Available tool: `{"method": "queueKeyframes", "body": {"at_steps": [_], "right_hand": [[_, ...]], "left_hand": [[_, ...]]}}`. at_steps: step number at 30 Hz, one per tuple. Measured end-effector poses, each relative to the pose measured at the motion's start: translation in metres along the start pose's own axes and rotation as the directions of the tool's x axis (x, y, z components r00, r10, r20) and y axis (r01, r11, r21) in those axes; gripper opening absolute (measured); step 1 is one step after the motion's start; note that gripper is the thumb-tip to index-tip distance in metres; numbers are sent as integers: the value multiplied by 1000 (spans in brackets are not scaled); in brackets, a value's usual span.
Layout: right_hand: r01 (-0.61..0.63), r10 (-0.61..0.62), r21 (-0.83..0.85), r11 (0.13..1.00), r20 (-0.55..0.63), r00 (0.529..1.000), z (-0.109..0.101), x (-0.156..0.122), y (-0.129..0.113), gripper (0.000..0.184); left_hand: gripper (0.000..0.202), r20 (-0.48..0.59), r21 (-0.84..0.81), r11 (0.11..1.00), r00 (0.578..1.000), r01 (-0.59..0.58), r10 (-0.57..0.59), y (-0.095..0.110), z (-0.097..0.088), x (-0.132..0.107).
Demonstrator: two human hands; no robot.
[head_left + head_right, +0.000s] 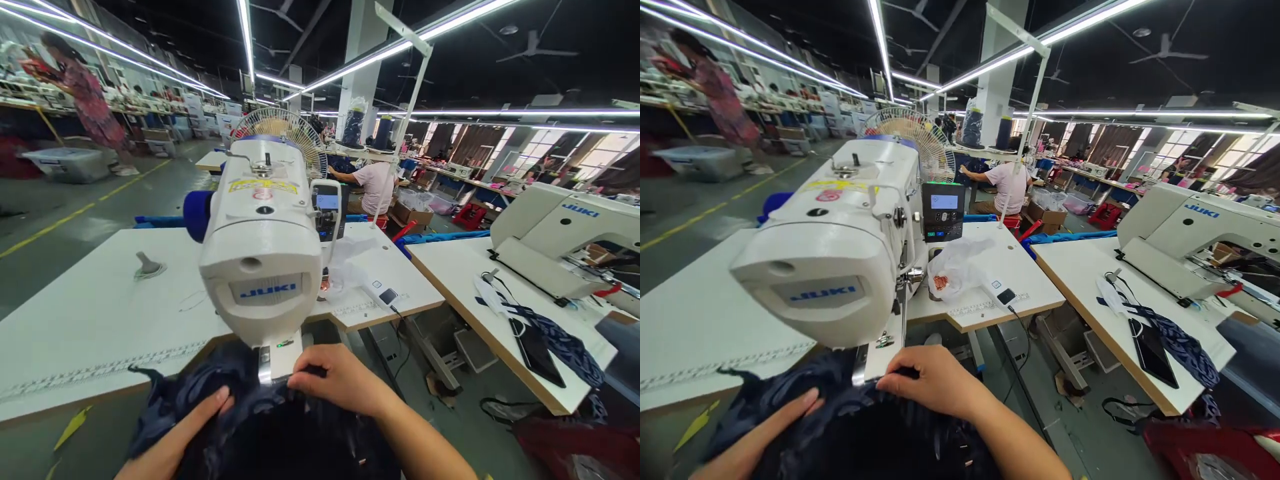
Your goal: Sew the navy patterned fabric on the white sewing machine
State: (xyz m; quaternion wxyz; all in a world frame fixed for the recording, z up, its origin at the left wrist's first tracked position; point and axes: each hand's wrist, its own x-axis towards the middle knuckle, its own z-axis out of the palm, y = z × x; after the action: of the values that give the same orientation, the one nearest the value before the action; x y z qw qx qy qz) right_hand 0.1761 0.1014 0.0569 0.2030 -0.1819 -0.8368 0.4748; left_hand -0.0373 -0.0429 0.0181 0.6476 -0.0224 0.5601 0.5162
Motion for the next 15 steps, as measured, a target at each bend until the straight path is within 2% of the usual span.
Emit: {"method": "queueKeyframes", "body": {"at_steps": [1, 5, 8, 9, 11, 13, 15], "right_hand": [[17, -17, 1, 1000, 18, 1000, 2, 3, -3, 25], [138, -125, -128, 982, 108, 986, 14, 10, -11, 27], [176, -158, -277, 945, 87, 984, 24, 13, -15, 27], [171, -154, -309, 936, 76, 985, 27, 13, -16, 27], [136, -126, -323, 937, 50, 991, 29, 14, -18, 25], [66, -66, -275, 959, 8, 998, 26, 14, -17, 18], [-23, 12, -194, 981, -60, 998, 20, 15, -11, 12]], "left_hand": [[39, -40, 4, 999, 998, -49, 49, 3, -1, 0], [55, 63, -32, 992, 990, -125, 126, 0, 6, -10], [50, 20, 118, 970, 977, -212, 211, -11, 14, -17], [45, 19, 217, 938, 962, -271, 274, -14, 15, -18], [35, 82, 404, 827, 916, -390, 392, -17, 15, -16], [38, 158, 492, 746, 889, -448, 430, -15, 15, -12], [43, 143, 514, 732, 886, -447, 441, -8, 16, -7]]}}
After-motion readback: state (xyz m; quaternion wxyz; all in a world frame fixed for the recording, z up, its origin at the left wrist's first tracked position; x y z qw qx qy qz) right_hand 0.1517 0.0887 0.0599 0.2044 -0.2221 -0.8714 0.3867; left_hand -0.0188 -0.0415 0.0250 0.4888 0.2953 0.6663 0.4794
